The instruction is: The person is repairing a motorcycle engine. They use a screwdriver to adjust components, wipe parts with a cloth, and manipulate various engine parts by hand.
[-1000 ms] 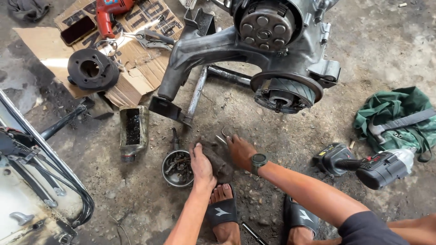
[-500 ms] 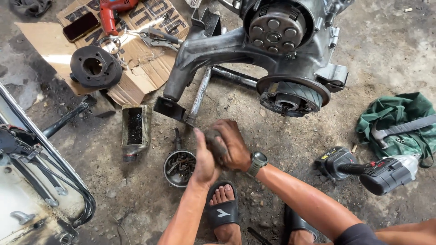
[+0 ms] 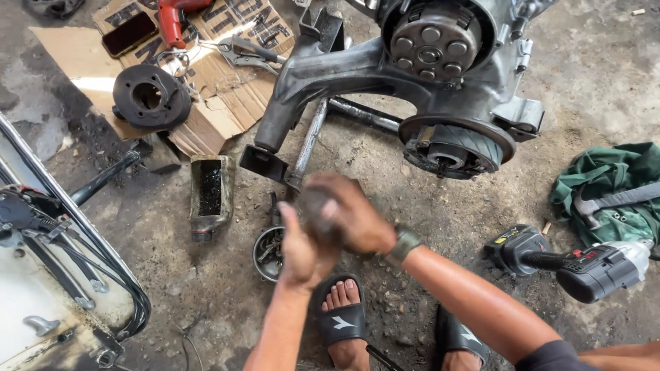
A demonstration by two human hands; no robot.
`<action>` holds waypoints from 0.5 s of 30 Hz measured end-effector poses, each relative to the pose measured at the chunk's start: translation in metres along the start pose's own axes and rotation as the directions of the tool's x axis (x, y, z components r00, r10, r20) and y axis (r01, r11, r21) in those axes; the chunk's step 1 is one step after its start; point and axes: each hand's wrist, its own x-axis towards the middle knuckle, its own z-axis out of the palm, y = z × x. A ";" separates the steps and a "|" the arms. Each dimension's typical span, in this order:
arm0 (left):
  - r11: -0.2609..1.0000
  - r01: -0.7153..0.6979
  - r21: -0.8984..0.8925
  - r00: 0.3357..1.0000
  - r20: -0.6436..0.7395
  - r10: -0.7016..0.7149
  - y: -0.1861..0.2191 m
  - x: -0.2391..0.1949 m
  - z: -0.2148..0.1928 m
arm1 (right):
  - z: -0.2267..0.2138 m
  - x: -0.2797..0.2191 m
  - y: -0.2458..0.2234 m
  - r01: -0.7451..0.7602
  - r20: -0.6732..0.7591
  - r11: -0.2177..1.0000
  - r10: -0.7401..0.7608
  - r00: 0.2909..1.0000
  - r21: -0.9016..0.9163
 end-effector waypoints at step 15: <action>0.980 -0.189 -0.062 0.980 -0.079 0.184 -0.045 0.010 -0.047 | 0.004 0.012 -0.036 -0.170 -0.016 0.960 0.178 0.984 0.223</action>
